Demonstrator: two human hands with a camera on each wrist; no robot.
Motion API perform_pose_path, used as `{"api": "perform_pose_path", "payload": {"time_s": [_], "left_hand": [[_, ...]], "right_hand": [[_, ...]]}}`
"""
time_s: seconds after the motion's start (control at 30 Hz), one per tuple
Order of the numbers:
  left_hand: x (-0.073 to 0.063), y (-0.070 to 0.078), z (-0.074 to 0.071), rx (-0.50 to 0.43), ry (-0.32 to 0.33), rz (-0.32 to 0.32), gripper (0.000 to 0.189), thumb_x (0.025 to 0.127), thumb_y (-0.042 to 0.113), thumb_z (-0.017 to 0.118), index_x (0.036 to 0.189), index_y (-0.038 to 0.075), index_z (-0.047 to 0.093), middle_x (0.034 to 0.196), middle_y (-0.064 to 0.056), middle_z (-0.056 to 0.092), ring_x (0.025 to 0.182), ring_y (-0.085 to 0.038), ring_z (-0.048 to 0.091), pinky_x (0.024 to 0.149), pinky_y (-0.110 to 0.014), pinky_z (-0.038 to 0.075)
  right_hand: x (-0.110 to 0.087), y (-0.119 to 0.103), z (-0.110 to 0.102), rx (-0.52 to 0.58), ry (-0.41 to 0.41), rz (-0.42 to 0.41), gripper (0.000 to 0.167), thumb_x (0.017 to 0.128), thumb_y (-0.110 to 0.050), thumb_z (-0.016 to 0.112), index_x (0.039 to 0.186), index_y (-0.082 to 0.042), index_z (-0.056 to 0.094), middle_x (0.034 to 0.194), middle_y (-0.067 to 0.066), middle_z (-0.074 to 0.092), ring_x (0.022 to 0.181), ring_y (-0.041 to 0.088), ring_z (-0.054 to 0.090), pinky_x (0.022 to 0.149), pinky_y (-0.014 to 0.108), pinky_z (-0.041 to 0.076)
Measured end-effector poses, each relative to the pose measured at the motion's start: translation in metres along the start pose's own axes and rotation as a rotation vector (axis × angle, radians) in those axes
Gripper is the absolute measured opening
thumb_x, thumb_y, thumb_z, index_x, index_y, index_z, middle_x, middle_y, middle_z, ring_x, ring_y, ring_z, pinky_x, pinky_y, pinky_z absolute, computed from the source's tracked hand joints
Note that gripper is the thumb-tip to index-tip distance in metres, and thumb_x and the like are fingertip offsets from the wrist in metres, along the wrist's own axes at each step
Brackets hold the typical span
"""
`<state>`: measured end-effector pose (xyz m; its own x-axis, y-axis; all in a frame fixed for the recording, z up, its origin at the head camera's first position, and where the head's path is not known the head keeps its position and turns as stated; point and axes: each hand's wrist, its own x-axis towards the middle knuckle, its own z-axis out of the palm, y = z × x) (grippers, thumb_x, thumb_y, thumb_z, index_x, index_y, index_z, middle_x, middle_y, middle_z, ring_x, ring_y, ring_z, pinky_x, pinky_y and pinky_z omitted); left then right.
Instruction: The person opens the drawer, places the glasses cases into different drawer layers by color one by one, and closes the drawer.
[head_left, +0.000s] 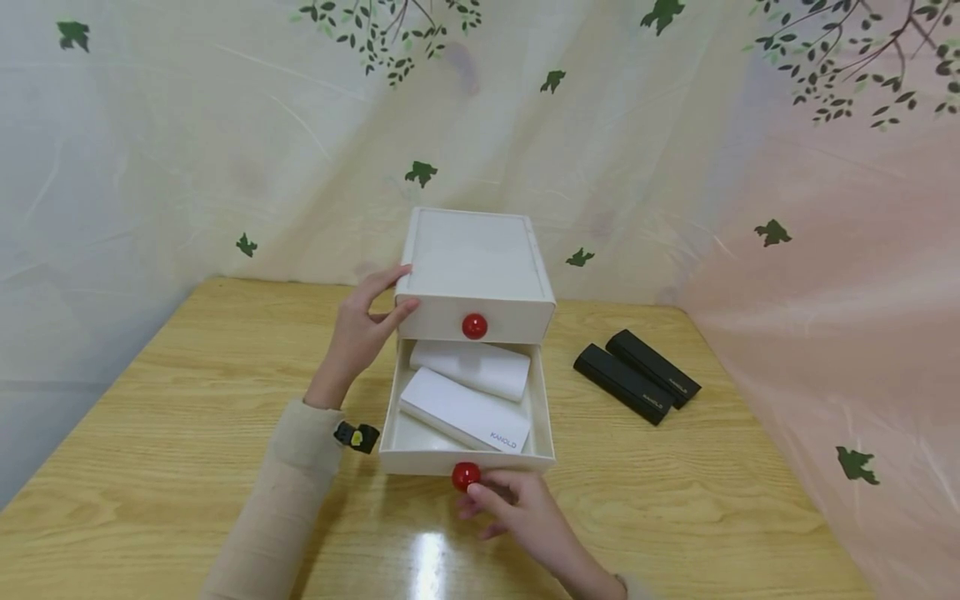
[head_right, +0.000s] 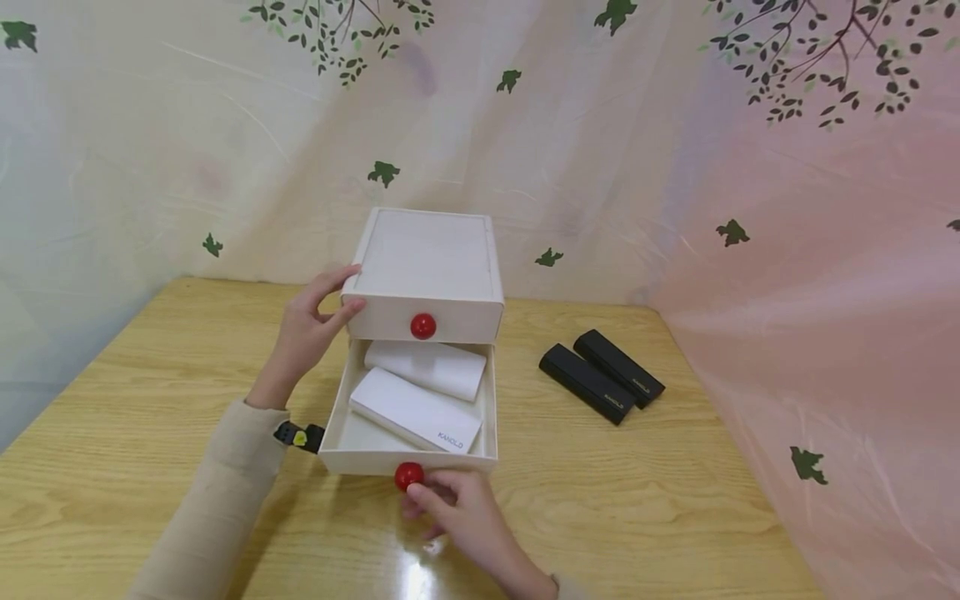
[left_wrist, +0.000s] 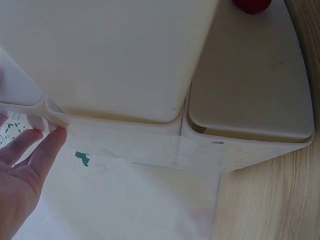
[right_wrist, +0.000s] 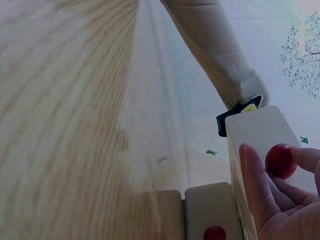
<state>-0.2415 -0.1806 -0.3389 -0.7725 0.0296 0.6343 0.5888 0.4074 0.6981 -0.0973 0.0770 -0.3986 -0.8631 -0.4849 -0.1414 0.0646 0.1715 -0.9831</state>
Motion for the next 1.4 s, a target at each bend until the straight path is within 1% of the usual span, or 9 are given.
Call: {"api": "perform_pose_path", "payload": {"time_s": [0.17, 0.23, 0.3, 0.4, 0.53, 0.77, 1.0, 1.2, 1.4], "left_hand": [[0.000, 0.000, 0.000, 0.002, -0.001, -0.002, 0.048, 0.089, 0.011, 0.070, 0.135, 0.008, 0.057, 0.134, -0.013, 0.059, 0.123, -0.027, 0.056, 0.078, -0.038, 0.059], [-0.001, 0.000, 0.000, 0.005, -0.004, -0.003, 0.048, 0.089, 0.011, 0.070, 0.135, 0.008, 0.057, 0.134, -0.013, 0.058, 0.123, -0.027, 0.056, 0.078, -0.039, 0.059], [-0.001, 0.001, 0.000, 0.006, -0.006, -0.006, 0.048, 0.089, 0.011, 0.070, 0.135, 0.008, 0.057, 0.135, -0.013, 0.058, 0.123, -0.027, 0.056, 0.079, -0.040, 0.059], [-0.001, 0.001, -0.001, 0.004, -0.010, -0.011, 0.048, 0.089, 0.011, 0.069, 0.136, 0.008, 0.056, 0.135, -0.013, 0.058, 0.124, -0.027, 0.055, 0.079, -0.040, 0.059], [-0.001, 0.000, 0.000, 0.004, -0.011, -0.010, 0.048, 0.089, 0.011, 0.069, 0.136, 0.008, 0.056, 0.135, -0.013, 0.058, 0.124, -0.027, 0.055, 0.079, -0.041, 0.059], [0.000, -0.001, 0.000, 0.011, -0.004, -0.003, 0.047, 0.089, 0.011, 0.070, 0.134, 0.008, 0.057, 0.134, -0.013, 0.059, 0.123, -0.027, 0.056, 0.079, -0.039, 0.059], [0.000, 0.000, 0.000, 0.021, -0.009, -0.010, 0.047, 0.089, 0.012, 0.069, 0.135, 0.008, 0.057, 0.135, -0.013, 0.058, 0.123, -0.028, 0.056, 0.079, -0.039, 0.059], [0.000, 0.001, -0.001, 0.016, -0.016, -0.022, 0.048, 0.090, 0.013, 0.069, 0.136, 0.009, 0.056, 0.136, -0.012, 0.057, 0.124, -0.028, 0.055, 0.080, -0.040, 0.059], [0.000, 0.000, -0.001, 0.016, -0.018, -0.020, 0.048, 0.090, 0.014, 0.069, 0.135, 0.009, 0.056, 0.136, -0.012, 0.057, 0.123, -0.028, 0.055, 0.079, -0.040, 0.060]], "right_hand": [[-0.002, -0.002, 0.004, 0.043, 0.054, -0.015, 0.039, 0.095, -0.021, 0.062, 0.118, 0.010, 0.062, 0.108, 0.031, 0.067, 0.087, 0.011, 0.071, 0.068, 0.033, 0.062], [-0.002, -0.002, 0.006, 0.063, 0.075, -0.021, 0.039, 0.095, -0.021, 0.062, 0.117, 0.012, 0.061, 0.108, 0.032, 0.067, 0.085, 0.009, 0.071, 0.069, 0.034, 0.062], [-0.002, -0.003, 0.007, 0.085, 0.097, -0.023, 0.040, 0.095, -0.021, 0.062, 0.117, 0.013, 0.061, 0.107, 0.032, 0.067, 0.084, 0.008, 0.071, 0.069, 0.033, 0.062], [-0.002, -0.003, 0.009, 0.119, 0.130, -0.019, 0.042, 0.095, -0.021, 0.062, 0.117, 0.014, 0.060, 0.106, 0.032, 0.067, 0.083, 0.009, 0.071, 0.069, 0.031, 0.062], [0.000, -0.003, 0.012, 0.165, 0.169, -0.008, 0.043, 0.094, -0.022, 0.063, 0.117, 0.015, 0.059, 0.107, 0.031, 0.068, 0.083, 0.011, 0.071, 0.070, 0.031, 0.062], [0.003, -0.005, 0.014, 0.232, 0.232, 0.018, 0.045, 0.095, -0.025, 0.061, 0.121, 0.012, 0.058, 0.109, 0.025, 0.070, 0.088, 0.014, 0.071, 0.073, 0.032, 0.062], [0.011, -0.007, 0.016, 0.320, 0.302, 0.042, 0.045, 0.096, -0.027, 0.061, 0.121, 0.010, 0.059, 0.106, 0.016, 0.073, 0.089, 0.014, 0.071, 0.073, 0.031, 0.062], [0.022, -0.009, 0.018, 0.391, 0.326, 0.034, 0.044, 0.096, -0.026, 0.061, 0.120, 0.010, 0.058, 0.109, 0.013, 0.073, 0.091, 0.013, 0.072, 0.074, 0.030, 0.061], [0.034, -0.011, 0.020, 0.465, 0.346, 0.017, 0.035, 0.095, -0.024, 0.062, 0.114, 0.006, 0.061, 0.104, 0.008, 0.074, 0.090, 0.012, 0.071, 0.075, 0.028, 0.061]]}}
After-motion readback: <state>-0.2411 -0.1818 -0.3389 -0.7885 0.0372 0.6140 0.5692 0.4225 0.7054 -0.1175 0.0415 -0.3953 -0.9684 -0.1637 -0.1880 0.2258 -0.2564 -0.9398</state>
